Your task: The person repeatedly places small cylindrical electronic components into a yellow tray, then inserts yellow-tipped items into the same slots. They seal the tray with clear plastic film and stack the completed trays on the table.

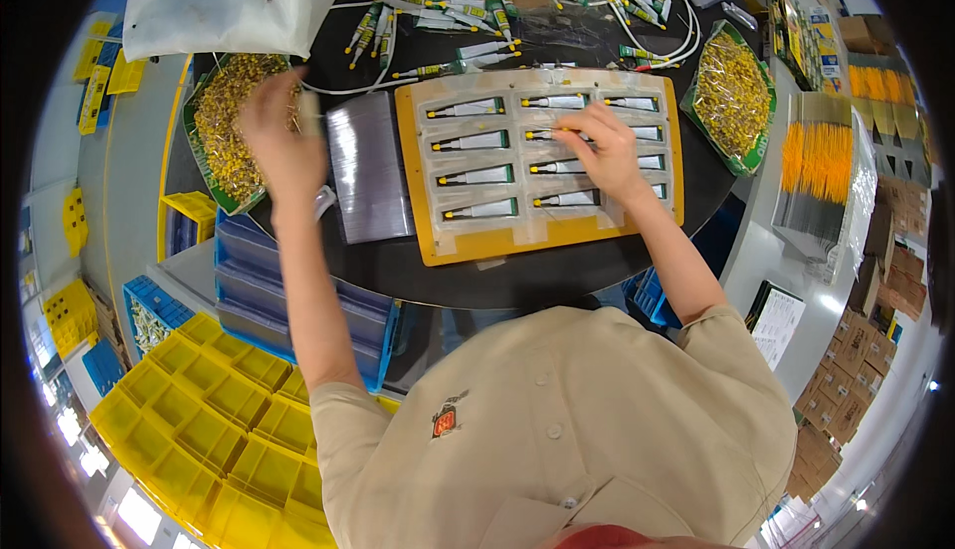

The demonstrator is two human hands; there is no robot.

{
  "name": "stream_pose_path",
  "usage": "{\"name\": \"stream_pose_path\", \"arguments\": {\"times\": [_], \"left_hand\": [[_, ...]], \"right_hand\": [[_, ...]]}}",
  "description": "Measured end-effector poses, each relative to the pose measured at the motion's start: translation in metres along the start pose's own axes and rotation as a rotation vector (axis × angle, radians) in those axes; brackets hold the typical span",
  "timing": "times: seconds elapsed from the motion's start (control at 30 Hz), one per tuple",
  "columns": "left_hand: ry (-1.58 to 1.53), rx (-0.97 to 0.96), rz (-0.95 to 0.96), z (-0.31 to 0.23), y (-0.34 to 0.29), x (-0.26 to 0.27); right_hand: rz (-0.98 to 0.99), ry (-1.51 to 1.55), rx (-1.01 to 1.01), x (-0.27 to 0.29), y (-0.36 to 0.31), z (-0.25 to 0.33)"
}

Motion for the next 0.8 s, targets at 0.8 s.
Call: {"name": "stream_pose_path", "arguments": {"times": [0.8], "left_hand": [[-0.054, -0.378, 0.53, -0.153, -0.036, -0.077]], "right_hand": [[-0.132, -0.111, -0.05, 0.094, -0.085, -0.022]]}}
Point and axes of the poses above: each hand's wrist, its own y-axis towards the middle knuckle, its own x-axis out of the back of the hand, z = x × y, the point moved 5 cm from there along y, towards the middle knuckle, and after that the axes turned 8 degrees about y, right-handed, at the moved point
